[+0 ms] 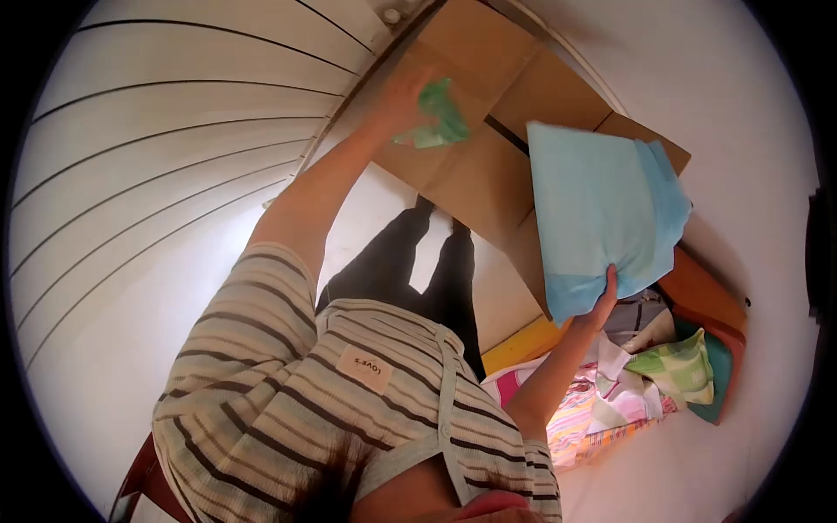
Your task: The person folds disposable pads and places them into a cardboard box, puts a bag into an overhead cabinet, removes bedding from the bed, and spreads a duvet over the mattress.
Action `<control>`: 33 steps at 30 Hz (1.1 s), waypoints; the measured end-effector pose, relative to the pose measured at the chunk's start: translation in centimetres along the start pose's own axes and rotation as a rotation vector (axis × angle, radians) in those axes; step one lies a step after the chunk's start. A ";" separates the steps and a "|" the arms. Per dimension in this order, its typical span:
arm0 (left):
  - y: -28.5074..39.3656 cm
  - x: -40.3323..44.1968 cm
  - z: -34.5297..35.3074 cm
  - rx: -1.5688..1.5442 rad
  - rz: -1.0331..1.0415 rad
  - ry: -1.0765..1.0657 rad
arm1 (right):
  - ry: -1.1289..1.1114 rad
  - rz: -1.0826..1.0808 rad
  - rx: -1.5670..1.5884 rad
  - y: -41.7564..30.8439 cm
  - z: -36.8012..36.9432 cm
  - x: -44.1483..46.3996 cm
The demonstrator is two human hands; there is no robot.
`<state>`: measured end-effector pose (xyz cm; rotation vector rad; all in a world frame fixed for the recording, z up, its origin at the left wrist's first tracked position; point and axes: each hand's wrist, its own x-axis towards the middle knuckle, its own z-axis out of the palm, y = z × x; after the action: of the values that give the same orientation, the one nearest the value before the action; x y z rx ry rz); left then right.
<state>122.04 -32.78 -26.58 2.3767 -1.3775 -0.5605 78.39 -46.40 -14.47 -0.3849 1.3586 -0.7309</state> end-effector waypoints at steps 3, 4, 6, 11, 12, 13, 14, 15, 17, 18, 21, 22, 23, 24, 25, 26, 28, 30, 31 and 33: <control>-1.1 -1.1 3.6 0.407 -0.001 -0.138 | 0.139 -0.110 -0.203 0.1 0.8 -0.6; -2.2 -0.8 4.8 0.400 -0.003 -0.146 | 0.146 -0.106 -0.211 0.2 0.5 -0.4; -4.4 0.1 6.9 0.406 -0.090 -0.452 | 0.201 -0.009 -0.145 0.3 -0.4 -0.2; 3.4 1.4 3.8 -0.565 -0.191 -0.512 | 0.237 0.030 -0.082 -1.1 0.7 -1.8; 5.9 1.6 3.7 -0.710 -0.108 -0.562 | 0.228 0.023 -0.058 -1.2 0.6 -1.8; 7.2 2.2 5.3 -0.563 -0.010 -0.637 | 0.232 0.021 -0.057 -1.3 0.2 -1.6; 8.5 2.6 7.0 -0.415 0.089 -0.708 | 0.243 0.009 -0.053 -1.2 -0.5 -1.3; 9.7 3.2 8.6 -0.418 0.093 -0.712 | 0.257 -0.003 -0.051 -1.3 -1.2 -1.1; 12.0 4.1 11.7 -0.512 0.218 -0.842 | 0.271 -0.021 -0.061 -1.1 -2.6 -0.6; 12.0 4.3 13.7 -0.516 0.224 -0.848 | 0.274 -0.036 -0.069 -1.0 -3.2 -0.3; 11.3 5.8 19.5 -0.217 0.073 -0.608 | 0.292 -0.023 -0.084 -1.6 -3.4 -0.1; 11.2 6.0 20.3 -0.176 0.007 -0.544 | 0.300 -0.020 -0.085 -1.5 -3.8 0.0; 10.9 6.2 21.4 -0.135 -0.055 -0.485 | 0.297 -0.002 -0.048 -1.3 -4.2 0.3; 10.4 6.7 22.0 -0.134 -0.054 -0.499 | 0.293 0.019 -0.010 -1.1 -4.6 0.3; 9.8 7.4 22.3 -0.011 -0.032 -0.646 | 0.305 0.026 -0.010 -1.0 -4.8 0.2; 9.6 7.7 22.1 0.116 -0.007 -0.788 | 0.342 0.027 -0.023 -0.9 -4.9 0.2; 9.8 8.4 20.7 0.174 0.053 -0.820 | 0.379 0.028 -0.019 -1.1 -4.5 0.0; 10.2 9.2 20.1 0.239 0.119 -0.848 | 0.331 0.010 -0.050 -1.7 -4.1 -0.6; 10.6 9.8 19.6 0.253 0.144 -0.936 | 0.332 0.008 -0.039 -1.9 -4.4 -0.6; 11.3 10.1 18.8 0.271 0.171 -1.015 | 0.315 -0.021 -0.020 -2.9 -5.5 -0.2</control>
<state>108.95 -48.67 -39.17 2.1643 -2.1124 -1.7745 72.30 -47.49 -13.50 -0.3088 1.6607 -0.8199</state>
